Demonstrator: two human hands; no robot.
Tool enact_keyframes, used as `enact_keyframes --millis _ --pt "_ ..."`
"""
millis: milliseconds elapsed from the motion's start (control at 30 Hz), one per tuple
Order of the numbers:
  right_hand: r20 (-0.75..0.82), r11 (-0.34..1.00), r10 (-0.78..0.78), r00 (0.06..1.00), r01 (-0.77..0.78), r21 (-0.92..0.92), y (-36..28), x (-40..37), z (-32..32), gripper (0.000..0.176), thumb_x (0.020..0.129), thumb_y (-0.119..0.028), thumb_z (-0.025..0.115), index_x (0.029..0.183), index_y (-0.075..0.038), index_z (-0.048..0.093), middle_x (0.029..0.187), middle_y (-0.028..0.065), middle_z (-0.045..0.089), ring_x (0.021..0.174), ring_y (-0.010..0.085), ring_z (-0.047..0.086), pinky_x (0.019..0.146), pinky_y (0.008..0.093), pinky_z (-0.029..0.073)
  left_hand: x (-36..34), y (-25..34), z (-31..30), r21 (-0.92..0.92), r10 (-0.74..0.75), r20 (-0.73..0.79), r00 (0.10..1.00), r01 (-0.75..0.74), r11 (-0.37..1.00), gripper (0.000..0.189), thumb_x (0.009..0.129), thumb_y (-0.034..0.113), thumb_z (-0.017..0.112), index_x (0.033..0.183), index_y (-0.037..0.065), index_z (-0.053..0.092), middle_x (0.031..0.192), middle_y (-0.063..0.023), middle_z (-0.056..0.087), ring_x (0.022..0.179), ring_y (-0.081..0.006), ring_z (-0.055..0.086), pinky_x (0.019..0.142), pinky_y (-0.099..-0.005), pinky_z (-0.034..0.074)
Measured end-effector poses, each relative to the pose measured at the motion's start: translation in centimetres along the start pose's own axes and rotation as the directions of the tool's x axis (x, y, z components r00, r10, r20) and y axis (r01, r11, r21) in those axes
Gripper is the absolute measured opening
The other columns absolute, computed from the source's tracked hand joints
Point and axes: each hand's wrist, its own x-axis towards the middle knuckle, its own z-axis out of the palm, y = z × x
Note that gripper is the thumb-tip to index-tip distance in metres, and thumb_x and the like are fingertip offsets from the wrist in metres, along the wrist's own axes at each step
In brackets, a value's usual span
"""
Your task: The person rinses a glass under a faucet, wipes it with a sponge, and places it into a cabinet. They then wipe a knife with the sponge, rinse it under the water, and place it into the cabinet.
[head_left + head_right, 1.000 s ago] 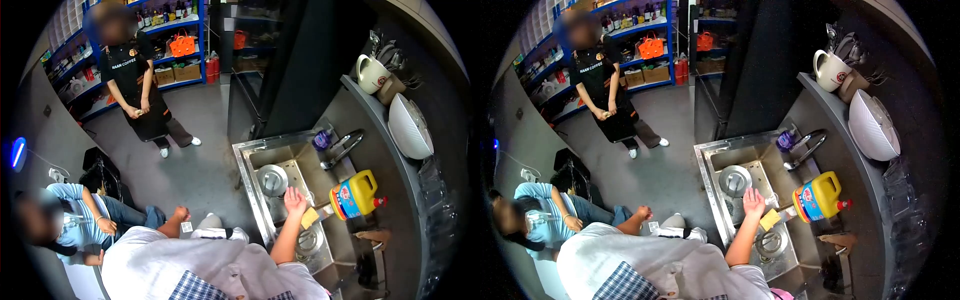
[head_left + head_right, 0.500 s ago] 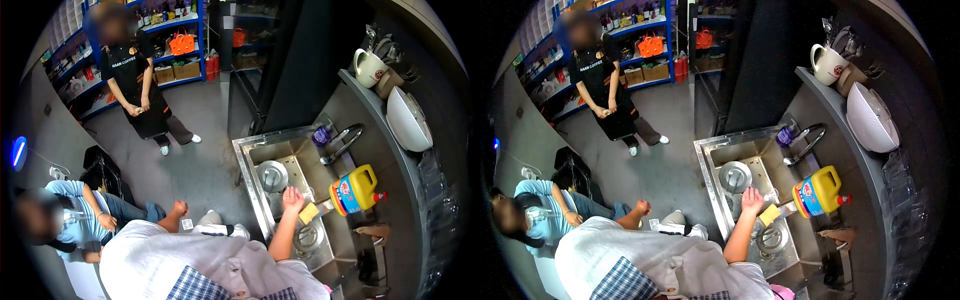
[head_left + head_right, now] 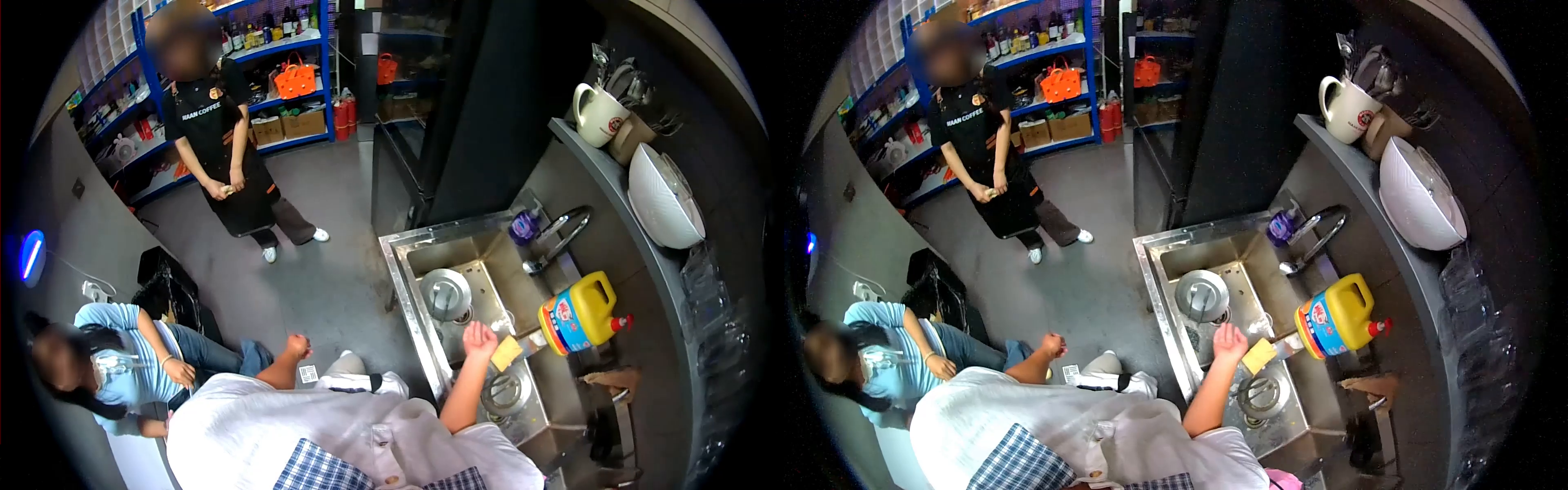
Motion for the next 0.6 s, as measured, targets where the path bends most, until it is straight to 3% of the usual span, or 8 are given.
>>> enact_keyframes --millis 167,200,267,300,333,400,467,600 --pt "0.216 0.999 0.027 0.976 -0.018 -0.041 0.0 -0.4 0.9 0.033 0.082 -0.023 0.058 0.110 -0.006 0.055 0.125 0.0101 0.054 0.112 0.0320 0.053 0.092 0.0450 0.042 3.5 -4.5 -0.6 -0.004 -0.094 0.068 0.993 0.095 0.996 0.016 0.089 0.016 0.049 0.103 0.012 0.043 0.074 -0.0125 0.058 0.052 -0.0238 0.058 0.037 -0.0373 0.045" --pt "0.225 0.994 0.104 0.969 -0.106 -0.001 0.5 -2.2 1.9 0.021 0.084 -0.021 0.058 0.099 -0.007 0.058 0.101 0.0082 0.063 0.093 0.0278 0.058 0.081 0.0406 0.046 2.9 -5.0 -0.4 0.005 -0.114 0.052 0.992 0.114 0.994 0.017 0.088 0.016 0.049 0.104 0.012 0.042 0.075 -0.0126 0.058 0.052 -0.0240 0.058 0.036 -0.0371 0.045" --pt "0.277 0.999 0.052 0.959 -0.053 -0.006 -0.4 -0.5 -0.6 0.012 0.085 -0.021 0.056 0.087 -0.009 0.057 0.072 0.0017 0.055 0.069 0.0192 0.051 0.066 0.0353 0.042 2.2 -3.8 0.0 0.003 -0.124 0.016 0.992 0.124 0.992 0.020 0.088 0.016 0.050 0.105 0.012 0.041 0.075 -0.0129 0.058 0.053 -0.0242 0.058 0.036 -0.0366 0.045" --pt "0.163 0.999 0.030 0.986 -0.034 0.023 -1.4 -0.5 -1.0 0.016 0.087 -0.019 0.054 0.073 -0.011 0.050 0.067 -0.0009 0.045 0.061 0.0166 0.037 0.059 0.0310 0.034 0.7 -3.1 0.5 0.025 -0.042 -0.036 0.998 0.043 0.999 0.030 0.095 0.024 0.036 0.084 0.004 0.055 0.069 -0.0095 0.057 0.055 -0.0214 0.059 0.042 -0.0334 0.048" --pt "0.124 0.999 -0.011 0.992 0.005 0.049 -2.4 0.3 -1.8 0.019 0.088 -0.019 0.053 0.071 -0.012 0.048 0.065 -0.0014 0.045 0.059 0.0156 0.037 0.058 0.0310 0.034 0.5 -1.9 0.7 0.013 -0.038 -0.021 0.999 0.038 0.999 0.022 0.094 0.022 0.040 0.089 0.005 0.052 0.070 -0.0105 0.057 0.053 -0.0217 0.059 0.041 -0.0341 0.047" --pt "0.323 0.989 -0.006 0.946 -0.042 0.142 -3.4 1.1 -2.5 0.017 0.088 -0.017 0.054 0.072 -0.011 0.049 0.064 -0.0007 0.045 0.058 0.0151 0.038 0.059 0.0303 0.035 1.4 -1.7 0.2 0.000 -0.042 0.009 0.999 0.042 0.999 0.013 0.090 0.018 0.047 0.098 0.008 0.047 0.071 -0.0125 0.058 0.050 -0.0223 0.058 0.037 -0.0356 0.046" --pt "0.096 0.996 -0.054 0.994 0.047 0.070 -2.6 0.5 -0.3 0.019 0.089 -0.019 0.053 0.072 -0.011 0.050 0.060 -0.0017 0.044 0.056 0.0144 0.041 0.057 0.0301 0.035 2.0 -1.9 0.1 0.009 -0.019 0.025 1.000 0.019 1.000 0.014 0.092 0.020 0.044 0.092 0.007 0.050 0.070 -0.0109 0.058 0.049 -0.0208 0.057 0.038 -0.0341 0.047" --pt "0.192 0.997 0.029 0.981 -0.041 0.060 -1.1 -0.2 1.0 0.035 0.093 -0.030 0.051 0.063 -0.014 0.042 0.052 -0.0020 0.036 0.047 0.0128 0.035 0.049 0.0279 0.031 0.3 0.9 1.8 0.037 -0.003 0.015 1.000 0.003 0.999 0.016 0.093 0.021 0.041 0.093 0.009 0.050 0.074 -0.0090 0.058 0.052 -0.0207 0.058 0.040 -0.0339 0.047"
